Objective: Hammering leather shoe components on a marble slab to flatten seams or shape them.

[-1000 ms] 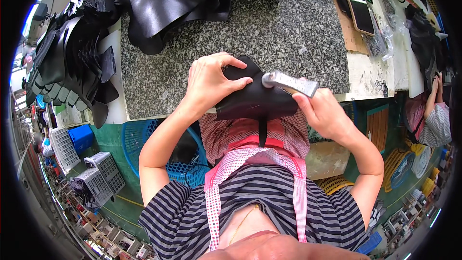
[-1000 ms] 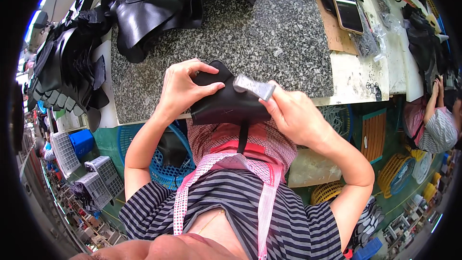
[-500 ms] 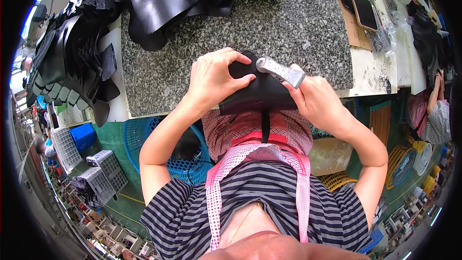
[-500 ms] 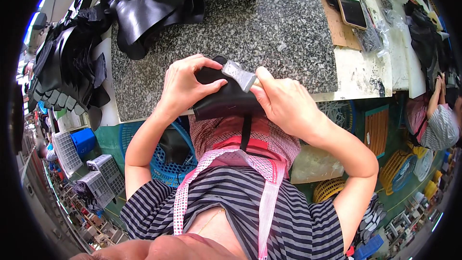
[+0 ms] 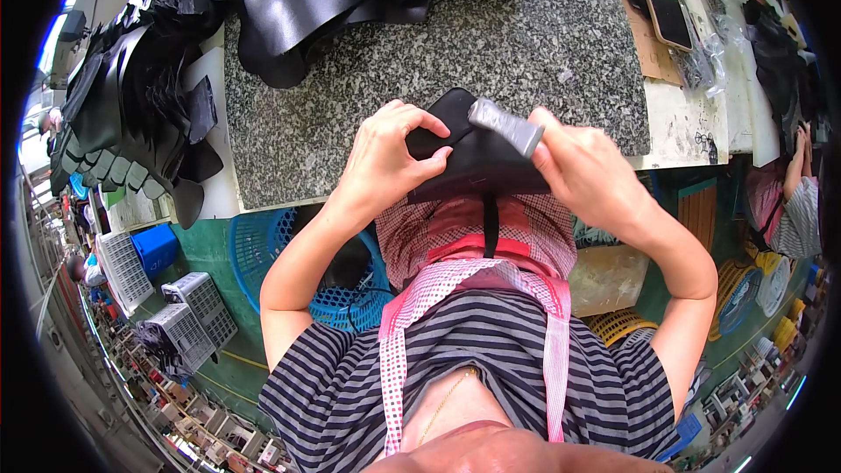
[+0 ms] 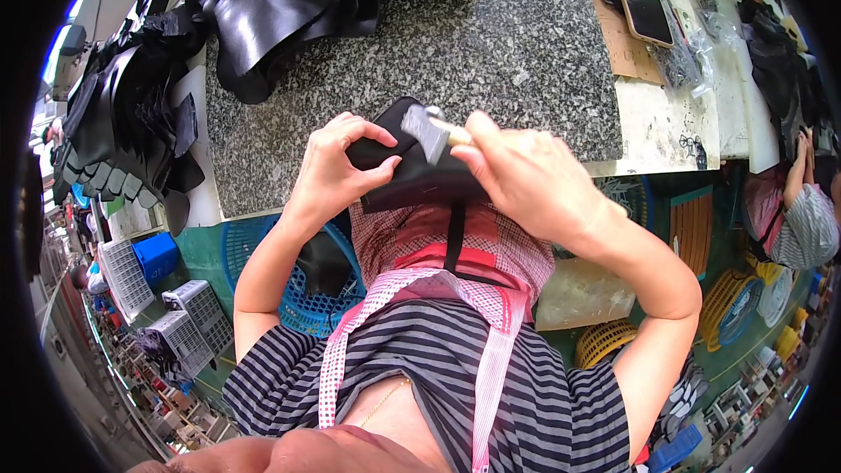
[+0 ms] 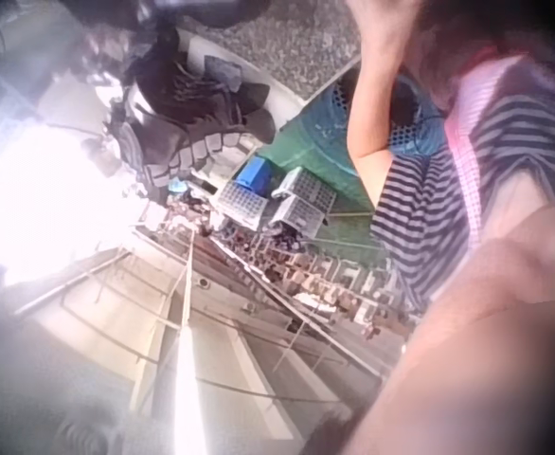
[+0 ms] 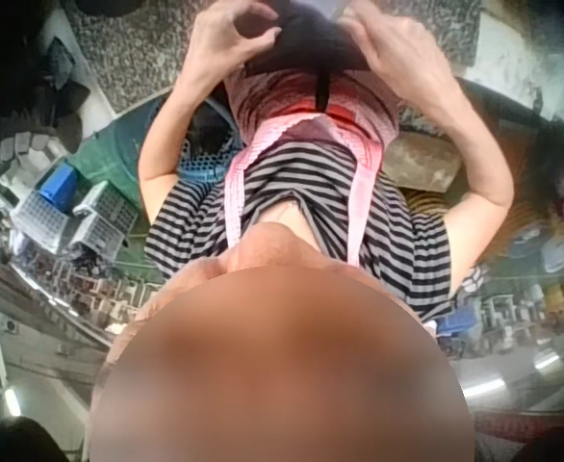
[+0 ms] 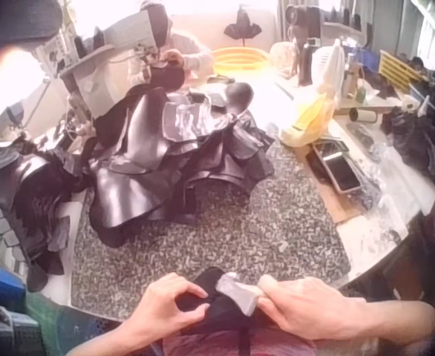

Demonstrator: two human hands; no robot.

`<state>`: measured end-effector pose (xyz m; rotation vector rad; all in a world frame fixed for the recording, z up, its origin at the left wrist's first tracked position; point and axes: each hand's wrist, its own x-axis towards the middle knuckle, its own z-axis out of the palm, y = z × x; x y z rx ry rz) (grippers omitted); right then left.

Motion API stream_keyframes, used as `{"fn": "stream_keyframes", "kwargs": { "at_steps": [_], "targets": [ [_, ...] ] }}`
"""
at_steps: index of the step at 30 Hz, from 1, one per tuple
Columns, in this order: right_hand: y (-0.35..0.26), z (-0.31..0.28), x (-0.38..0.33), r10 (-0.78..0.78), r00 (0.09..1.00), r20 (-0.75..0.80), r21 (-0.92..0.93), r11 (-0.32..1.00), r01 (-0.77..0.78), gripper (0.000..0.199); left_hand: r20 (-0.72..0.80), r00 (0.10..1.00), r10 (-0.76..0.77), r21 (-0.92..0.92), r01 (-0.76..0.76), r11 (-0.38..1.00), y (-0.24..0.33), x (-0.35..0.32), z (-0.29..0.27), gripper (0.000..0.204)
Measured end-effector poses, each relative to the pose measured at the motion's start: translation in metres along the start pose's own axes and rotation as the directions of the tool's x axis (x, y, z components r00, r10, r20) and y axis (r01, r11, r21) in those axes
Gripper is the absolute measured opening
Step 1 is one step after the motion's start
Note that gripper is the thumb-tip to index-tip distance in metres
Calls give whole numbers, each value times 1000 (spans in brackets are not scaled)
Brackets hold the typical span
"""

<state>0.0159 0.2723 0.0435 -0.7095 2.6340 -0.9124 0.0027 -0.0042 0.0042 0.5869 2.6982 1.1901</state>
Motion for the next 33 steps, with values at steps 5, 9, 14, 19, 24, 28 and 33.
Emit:
{"fn": "stream_keyframes", "kwargs": {
  "at_steps": [5,9,14,19,24,28,33],
  "targets": [
    [-2,4,0,1,997,-80,185,983,13,21,7,1000,-9,-18,9,1000,-2,0,1,22],
    [-4,6,4,-20,999,-38,125,992,25,23,13,1000,17,-24,-16,1000,-3,1,1,23],
    [-10,15,6,-8,1000,-5,108,994,9,26,9,1000,19,-35,-18,999,-4,-1,2,21],
    [-6,22,4,49,997,67,131,990,-57,27,-19,997,76,-56,-77,995,-8,-10,-5,19],
    [-2,19,3,-16,996,-91,99,995,25,27,11,1000,2,-68,-1,998,-10,-16,-7,19],
    [-11,19,3,-22,999,28,83,996,19,26,19,1000,11,-60,-10,998,-10,-14,-8,21],
    [-14,13,2,4,990,-143,110,994,12,22,56,998,2,-48,1,999,-9,-11,-11,21]
  ]
}}
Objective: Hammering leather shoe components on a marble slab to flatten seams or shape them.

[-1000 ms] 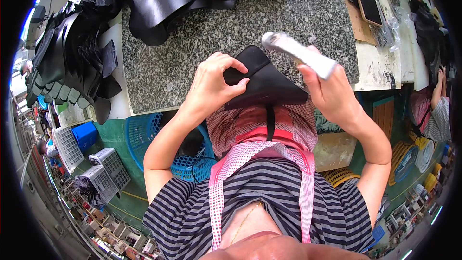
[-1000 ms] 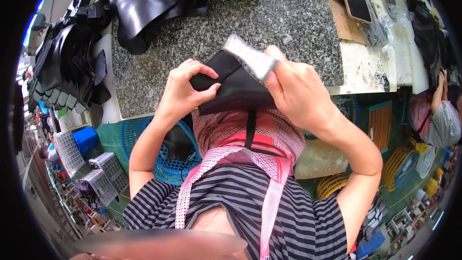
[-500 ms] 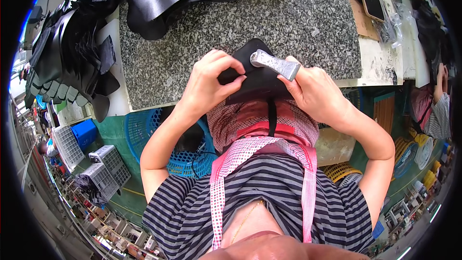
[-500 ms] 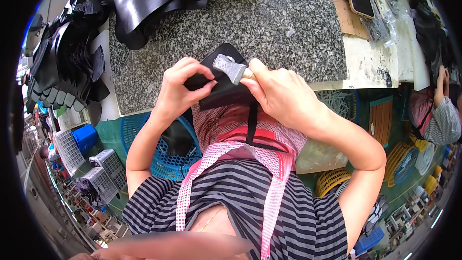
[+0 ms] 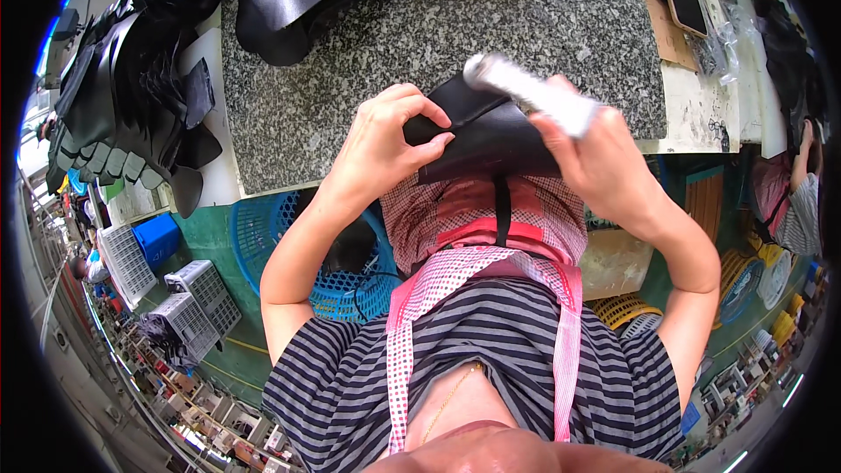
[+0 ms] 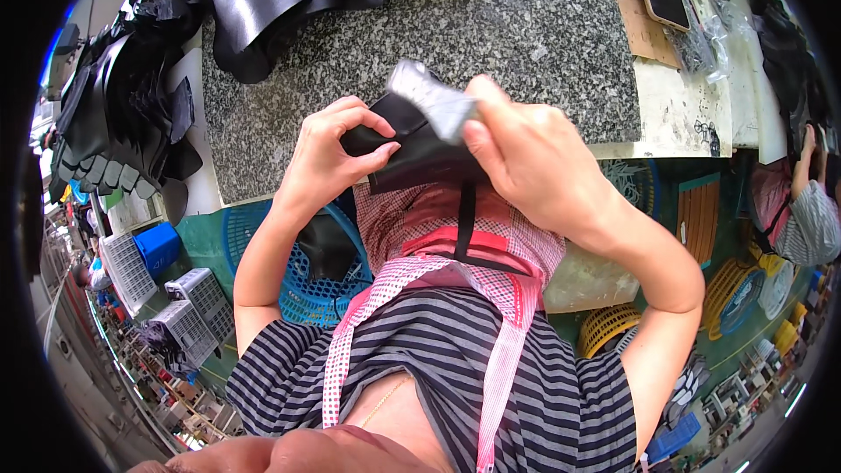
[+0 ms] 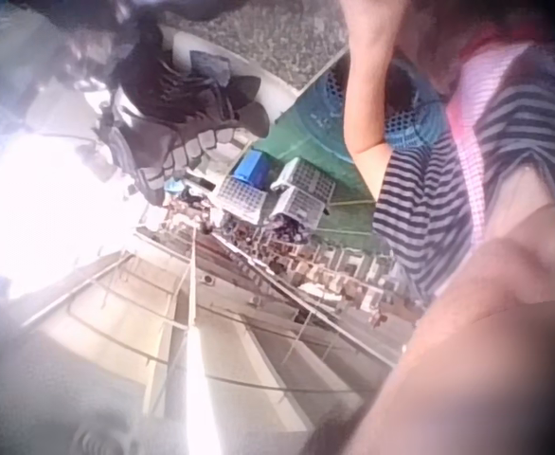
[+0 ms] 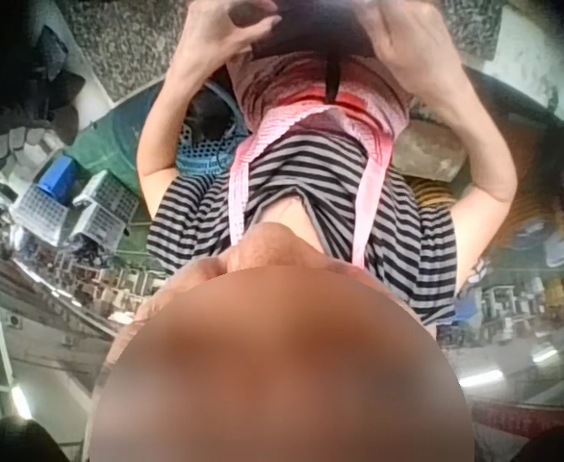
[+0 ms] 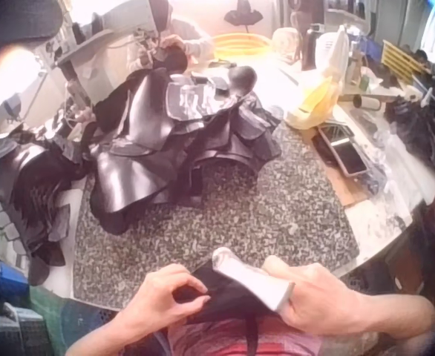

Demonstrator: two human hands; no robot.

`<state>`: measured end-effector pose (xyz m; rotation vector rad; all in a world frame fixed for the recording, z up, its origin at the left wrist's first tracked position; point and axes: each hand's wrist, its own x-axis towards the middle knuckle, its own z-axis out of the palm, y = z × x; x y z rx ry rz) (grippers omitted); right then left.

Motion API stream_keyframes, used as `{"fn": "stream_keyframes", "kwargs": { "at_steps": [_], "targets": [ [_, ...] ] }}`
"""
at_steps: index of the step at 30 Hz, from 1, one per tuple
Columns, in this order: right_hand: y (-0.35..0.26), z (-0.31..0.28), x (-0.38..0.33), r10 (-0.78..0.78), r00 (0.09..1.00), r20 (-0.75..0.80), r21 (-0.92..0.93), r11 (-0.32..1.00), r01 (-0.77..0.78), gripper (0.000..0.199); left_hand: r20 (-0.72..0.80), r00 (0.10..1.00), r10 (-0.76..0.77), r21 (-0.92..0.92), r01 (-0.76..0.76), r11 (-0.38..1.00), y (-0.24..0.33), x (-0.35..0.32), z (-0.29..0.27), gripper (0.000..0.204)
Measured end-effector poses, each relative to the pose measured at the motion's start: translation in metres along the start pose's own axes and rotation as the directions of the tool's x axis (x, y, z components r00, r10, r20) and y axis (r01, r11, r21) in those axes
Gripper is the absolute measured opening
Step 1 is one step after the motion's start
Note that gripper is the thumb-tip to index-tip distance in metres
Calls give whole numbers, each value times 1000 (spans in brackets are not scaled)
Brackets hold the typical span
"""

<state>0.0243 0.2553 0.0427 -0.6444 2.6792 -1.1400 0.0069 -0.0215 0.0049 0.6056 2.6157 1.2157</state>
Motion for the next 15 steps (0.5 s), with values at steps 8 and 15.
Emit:
{"fn": "stream_keyframes", "kwargs": {
  "at_steps": [8,15],
  "targets": [
    [8,-9,-2,295,940,174,-79,955,-285,20,-44,996,-80,21,81,996,7,-4,4,21],
    [31,-13,-17,96,989,-112,-45,994,-102,23,-366,930,-46,75,79,994,33,16,70,21]
  ]
}}
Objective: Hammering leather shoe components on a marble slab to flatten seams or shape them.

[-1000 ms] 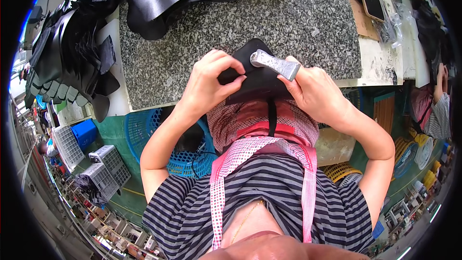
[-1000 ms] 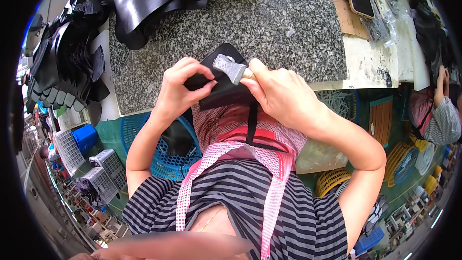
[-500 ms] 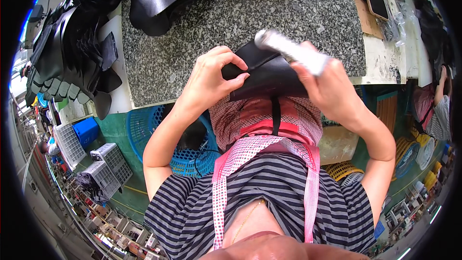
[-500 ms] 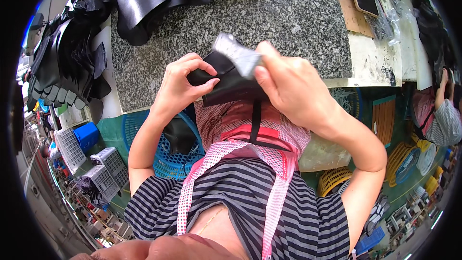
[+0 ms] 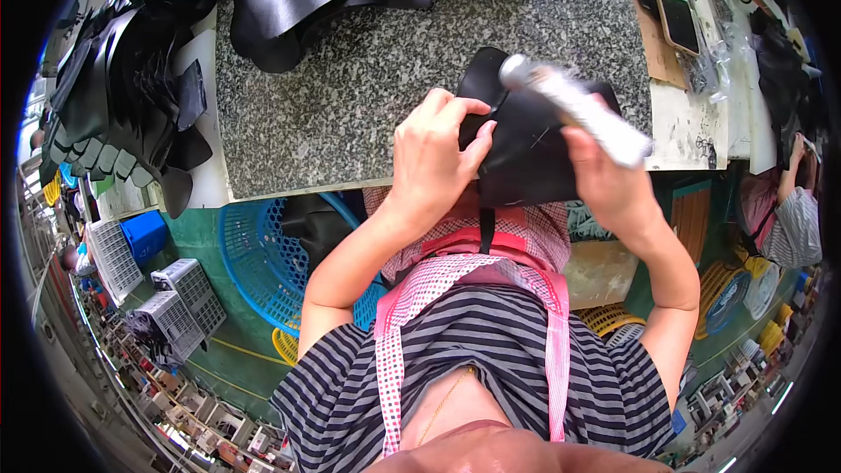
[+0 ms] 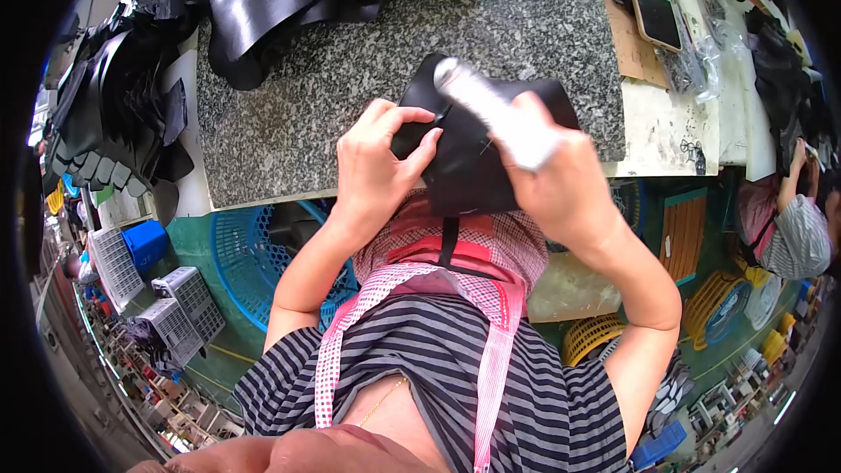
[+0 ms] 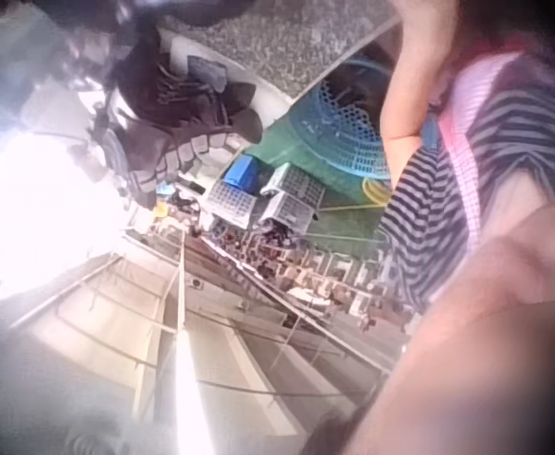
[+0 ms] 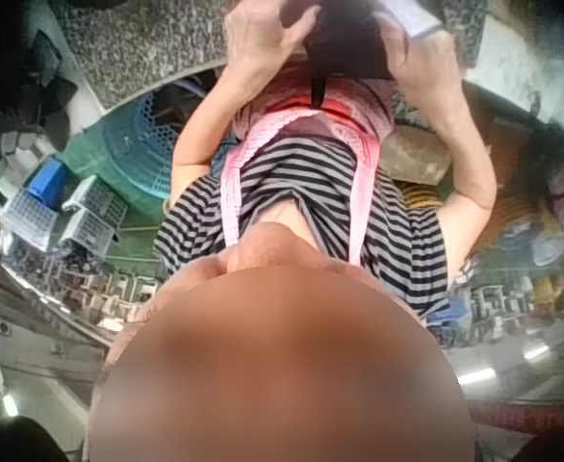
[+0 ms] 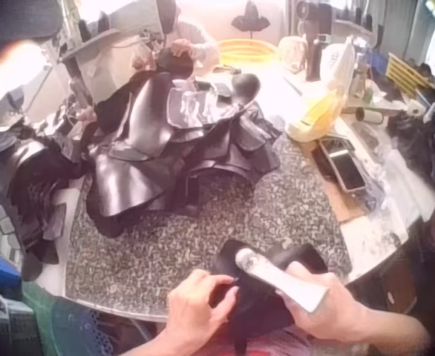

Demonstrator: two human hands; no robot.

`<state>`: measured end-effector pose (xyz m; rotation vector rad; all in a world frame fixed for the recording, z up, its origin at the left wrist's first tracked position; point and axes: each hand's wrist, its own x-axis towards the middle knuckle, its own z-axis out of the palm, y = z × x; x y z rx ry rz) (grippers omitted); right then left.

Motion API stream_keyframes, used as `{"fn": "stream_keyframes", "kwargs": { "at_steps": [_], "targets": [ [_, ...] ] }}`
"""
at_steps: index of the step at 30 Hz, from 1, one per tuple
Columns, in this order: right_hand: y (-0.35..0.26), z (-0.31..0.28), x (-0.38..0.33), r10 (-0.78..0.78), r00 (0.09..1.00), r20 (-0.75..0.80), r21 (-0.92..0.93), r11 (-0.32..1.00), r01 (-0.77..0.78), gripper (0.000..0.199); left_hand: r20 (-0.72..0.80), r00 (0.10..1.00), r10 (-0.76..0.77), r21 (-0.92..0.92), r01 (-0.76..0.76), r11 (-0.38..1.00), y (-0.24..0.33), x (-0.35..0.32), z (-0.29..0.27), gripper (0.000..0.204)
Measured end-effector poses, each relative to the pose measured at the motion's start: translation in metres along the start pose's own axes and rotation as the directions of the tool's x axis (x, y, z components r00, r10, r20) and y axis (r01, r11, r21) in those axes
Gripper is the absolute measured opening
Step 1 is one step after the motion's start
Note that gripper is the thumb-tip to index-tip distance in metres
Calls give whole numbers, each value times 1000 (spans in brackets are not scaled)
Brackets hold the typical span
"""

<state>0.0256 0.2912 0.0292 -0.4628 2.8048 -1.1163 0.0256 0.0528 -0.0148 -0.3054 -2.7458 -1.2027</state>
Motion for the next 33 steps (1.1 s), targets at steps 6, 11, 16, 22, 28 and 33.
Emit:
{"fn": "stream_keyframes", "kwargs": {
  "at_steps": [6,11,16,22,28,33],
  "targets": [
    [21,24,2,-42,998,46,74,997,39,25,-61,958,279,43,-277,960,-14,-4,0,26],
    [29,25,-2,-49,996,75,99,994,41,23,-3,990,138,21,-138,990,-11,-4,-5,23],
    [25,24,2,-45,995,93,88,995,37,23,80,996,-47,-55,52,997,-3,5,-16,22],
    [11,-4,15,-100,989,112,72,993,92,19,185,971,-152,-34,161,986,1,17,-23,22],
    [-4,-6,15,-133,989,58,92,988,127,20,215,969,-121,-20,128,992,-1,21,-26,24],
    [0,-5,15,-63,998,5,25,998,63,19,235,968,-91,-36,102,994,-6,22,-26,24]
  ]
}}
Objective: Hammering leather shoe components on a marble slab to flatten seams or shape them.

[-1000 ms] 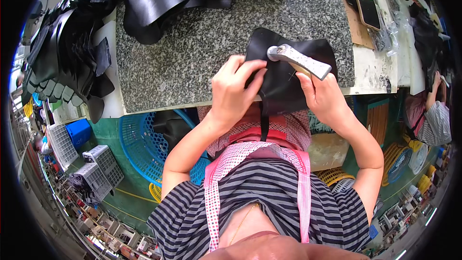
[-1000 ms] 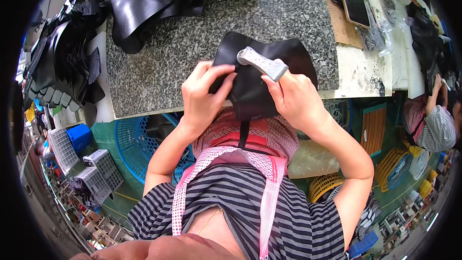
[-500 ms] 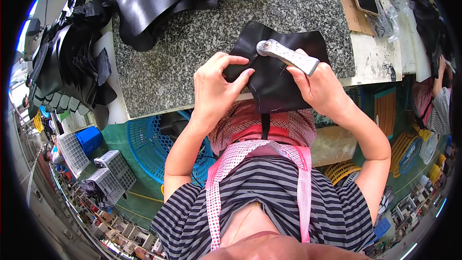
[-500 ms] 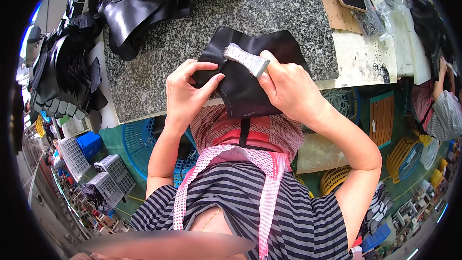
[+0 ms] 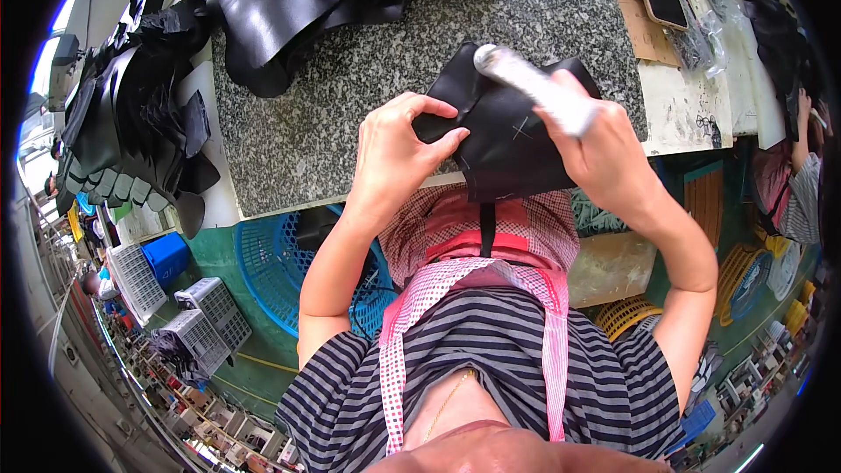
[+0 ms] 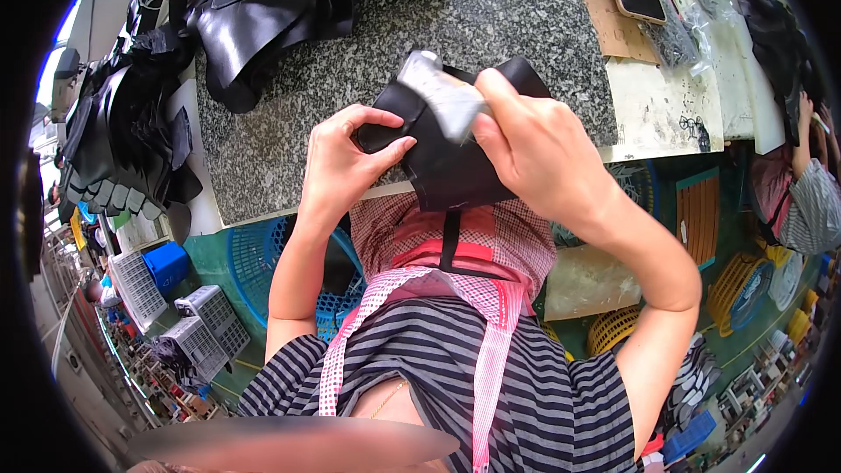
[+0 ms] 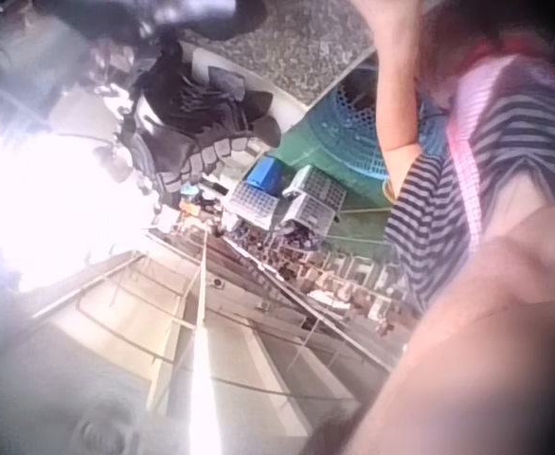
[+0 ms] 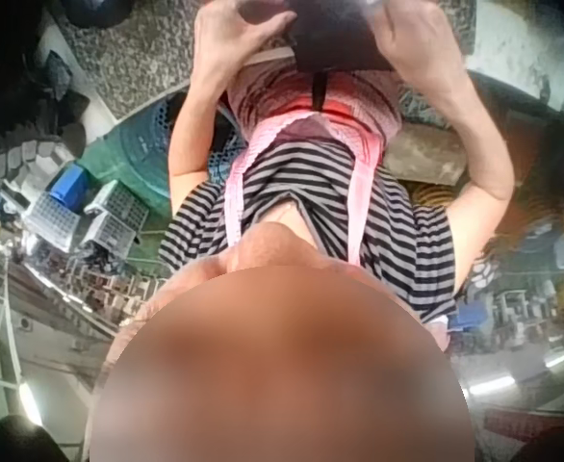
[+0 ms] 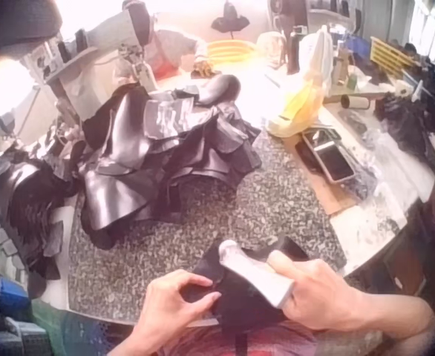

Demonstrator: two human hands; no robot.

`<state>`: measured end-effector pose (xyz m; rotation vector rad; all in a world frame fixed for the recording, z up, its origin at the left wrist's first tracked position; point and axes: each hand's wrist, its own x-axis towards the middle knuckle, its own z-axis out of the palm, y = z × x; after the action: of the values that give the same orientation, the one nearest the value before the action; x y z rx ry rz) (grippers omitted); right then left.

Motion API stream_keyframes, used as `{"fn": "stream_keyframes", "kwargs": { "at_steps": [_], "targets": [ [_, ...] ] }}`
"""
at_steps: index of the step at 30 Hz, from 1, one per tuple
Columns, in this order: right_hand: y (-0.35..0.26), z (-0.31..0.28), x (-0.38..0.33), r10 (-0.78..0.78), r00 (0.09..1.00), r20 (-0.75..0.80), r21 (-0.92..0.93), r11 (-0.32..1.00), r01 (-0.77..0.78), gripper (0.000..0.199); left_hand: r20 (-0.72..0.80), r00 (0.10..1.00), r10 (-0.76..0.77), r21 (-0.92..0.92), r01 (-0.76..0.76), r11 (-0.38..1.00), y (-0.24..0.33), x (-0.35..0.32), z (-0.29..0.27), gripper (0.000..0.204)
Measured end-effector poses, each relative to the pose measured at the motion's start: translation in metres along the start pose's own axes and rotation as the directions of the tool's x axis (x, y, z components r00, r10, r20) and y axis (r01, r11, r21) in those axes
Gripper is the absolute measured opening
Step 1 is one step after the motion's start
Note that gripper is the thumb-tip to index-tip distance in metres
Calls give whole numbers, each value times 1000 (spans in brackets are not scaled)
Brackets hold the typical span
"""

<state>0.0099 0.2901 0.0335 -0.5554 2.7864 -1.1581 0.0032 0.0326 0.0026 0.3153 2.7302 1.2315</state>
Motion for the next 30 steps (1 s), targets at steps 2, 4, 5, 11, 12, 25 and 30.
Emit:
{"fn": "stream_keyframes", "kwargs": {
  "at_steps": [2,4,5,11,12,25,30],
  "targets": [
    [2,8,-4,-107,994,-18,51,993,108,16,-35,999,35,-12,-35,999,-4,-3,3,23],
    [3,20,-8,107,974,202,17,993,-113,16,-93,990,104,-21,-106,994,-8,-9,8,21],
    [5,24,-10,110,980,166,35,993,-117,16,-116,974,197,22,-195,980,-10,-13,10,22],
    [17,33,-15,68,991,112,75,994,-77,22,-223,911,347,253,-290,923,-17,-26,20,27],
    [17,33,-15,61,993,104,62,996,-68,23,-232,926,298,185,-259,948,-16,-26,20,26],
    [7,22,-8,95,982,161,92,990,-111,23,4,998,-55,-116,55,992,-2,-5,-9,28],
    [-3,3,-1,33,997,67,58,998,-37,22,-7,999,-42,-107,41,993,-3,-7,-7,27]
  ]
}}
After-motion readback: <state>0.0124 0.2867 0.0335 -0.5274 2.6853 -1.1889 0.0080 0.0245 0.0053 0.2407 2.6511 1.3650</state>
